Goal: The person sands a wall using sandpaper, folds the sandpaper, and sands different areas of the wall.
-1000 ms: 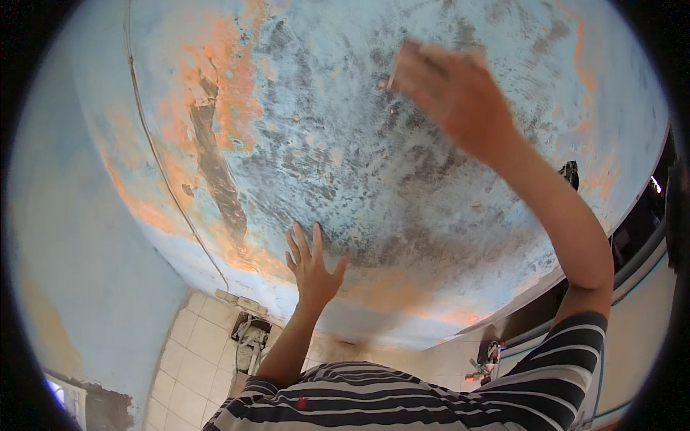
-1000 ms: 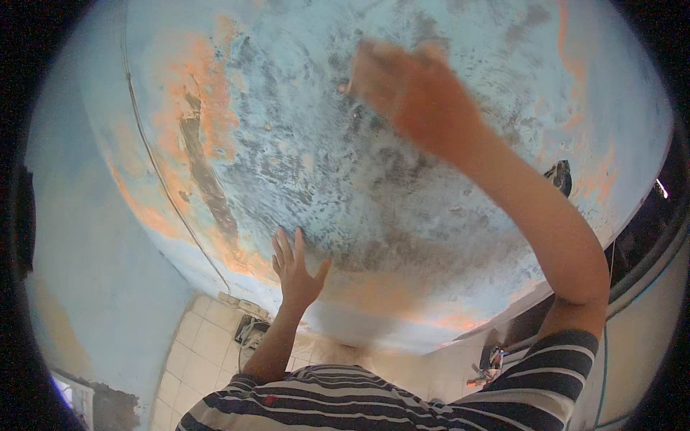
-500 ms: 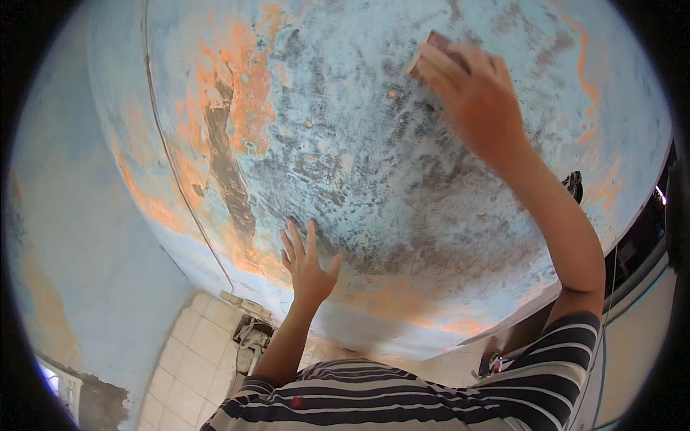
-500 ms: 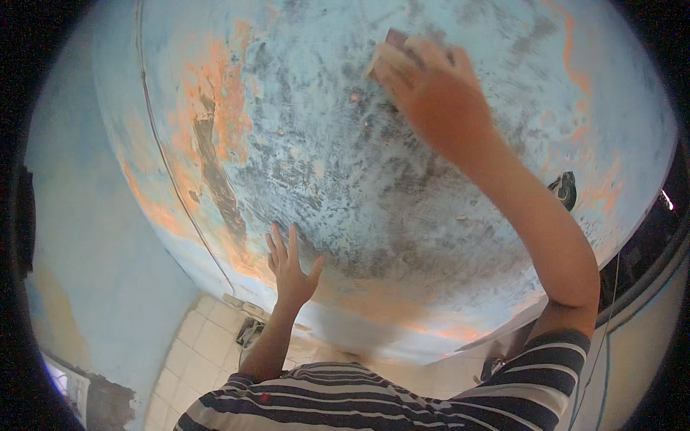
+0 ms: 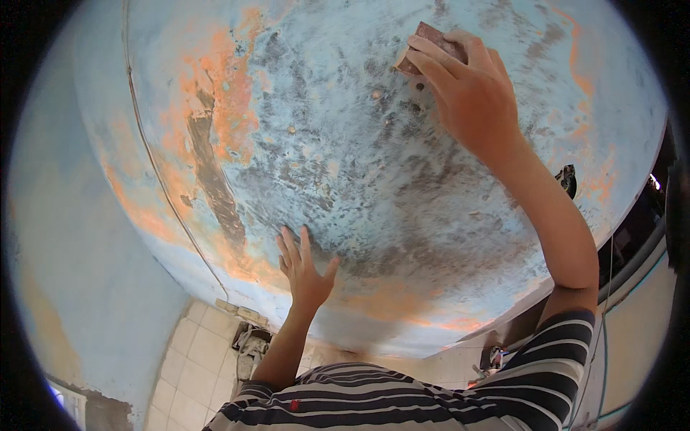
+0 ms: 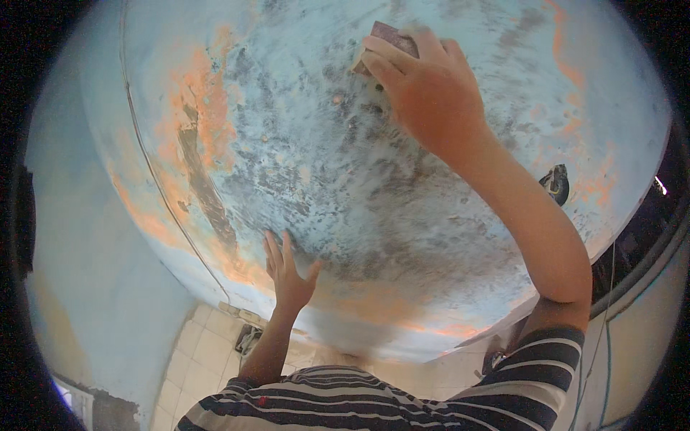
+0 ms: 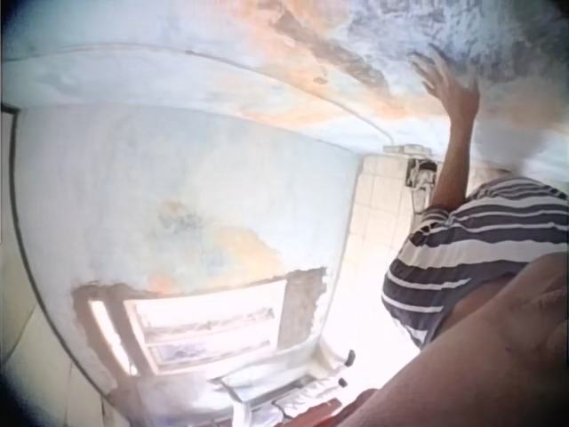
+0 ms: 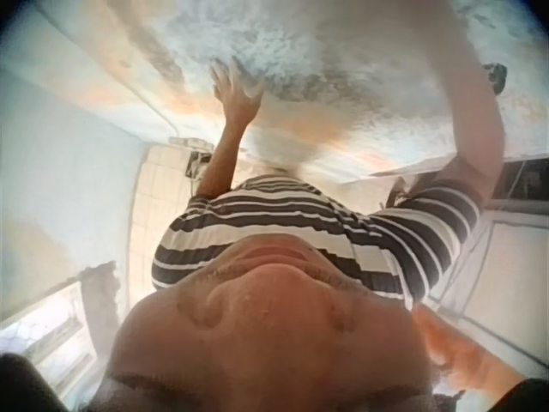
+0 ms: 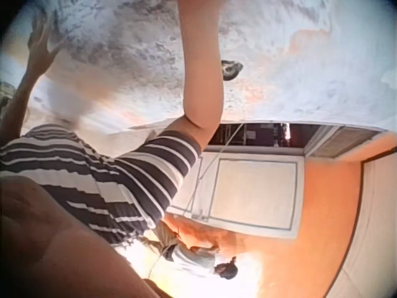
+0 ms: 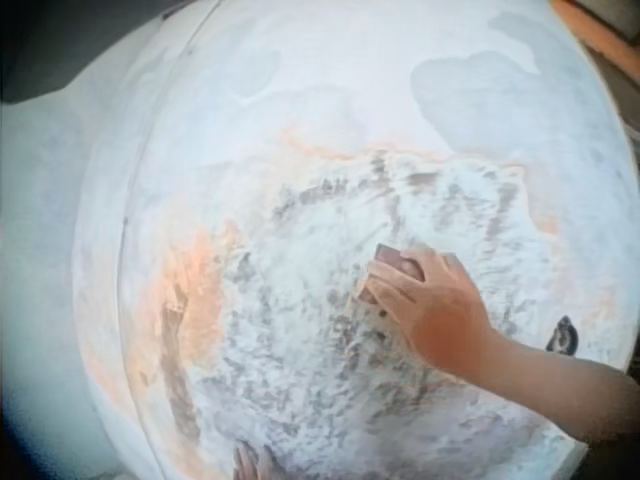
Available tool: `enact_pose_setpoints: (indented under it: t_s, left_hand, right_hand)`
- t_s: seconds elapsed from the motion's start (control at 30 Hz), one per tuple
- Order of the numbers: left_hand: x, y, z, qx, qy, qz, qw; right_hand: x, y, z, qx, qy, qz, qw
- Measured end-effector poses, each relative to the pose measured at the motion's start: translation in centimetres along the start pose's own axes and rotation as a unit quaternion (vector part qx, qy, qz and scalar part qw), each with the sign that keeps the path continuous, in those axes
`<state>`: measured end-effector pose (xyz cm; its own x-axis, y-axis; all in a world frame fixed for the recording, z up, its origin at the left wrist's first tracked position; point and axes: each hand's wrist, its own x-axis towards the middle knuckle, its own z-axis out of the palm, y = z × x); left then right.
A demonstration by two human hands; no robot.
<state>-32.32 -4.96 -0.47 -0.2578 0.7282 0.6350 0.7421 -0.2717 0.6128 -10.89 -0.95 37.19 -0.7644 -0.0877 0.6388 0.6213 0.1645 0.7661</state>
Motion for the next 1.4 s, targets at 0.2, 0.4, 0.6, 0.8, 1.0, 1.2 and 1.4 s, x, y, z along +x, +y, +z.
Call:
enact_pose_setpoints:
  t_s: [0.2,0.4,0.6,0.8,1.0,1.2,1.4]
  left_hand:
    - [0.0,0.3,-0.4,0.042,-0.047,-0.012,0.998]
    - [0.0,-0.3,-0.2,0.013,-0.037,-0.008,0.999]
    - [-0.1,-0.5,0.1,0.003,-0.027,-0.007,1.0]
    - [-0.3,-0.5,0.1,-0.001,-0.036,-0.015,0.999]
    - [-0.9,-0.4,-0.1,-0.011,-0.045,-0.029,0.999]
    - [-1.1,-0.6,-0.1,-0.007,-0.045,-0.017,0.999]
    - [-1.3,-0.8,-0.1,-0.009,-0.055,-0.023,0.998]
  right_hand:
    - [-1.1,-2.4,0.5,0.027,-0.002,-0.054,0.998]
    - [-1.9,-3.3,1.4,0.018,0.013,-0.064,0.998]
    - [-0.4,-1.3,0.2,-0.012,-0.008,-0.007,1.0]
    - [-0.2,-1.0,-0.8,0.019,-0.054,0.052,0.997]
    - [-1.5,-3.0,0.5,0.018,-0.017,-0.05,0.998]
    - [-1.5,-3.2,0.4,0.021,-0.033,-0.049,0.998]
    - [-0.1,-1.2,-0.6,0.011,-0.044,0.077,0.996]
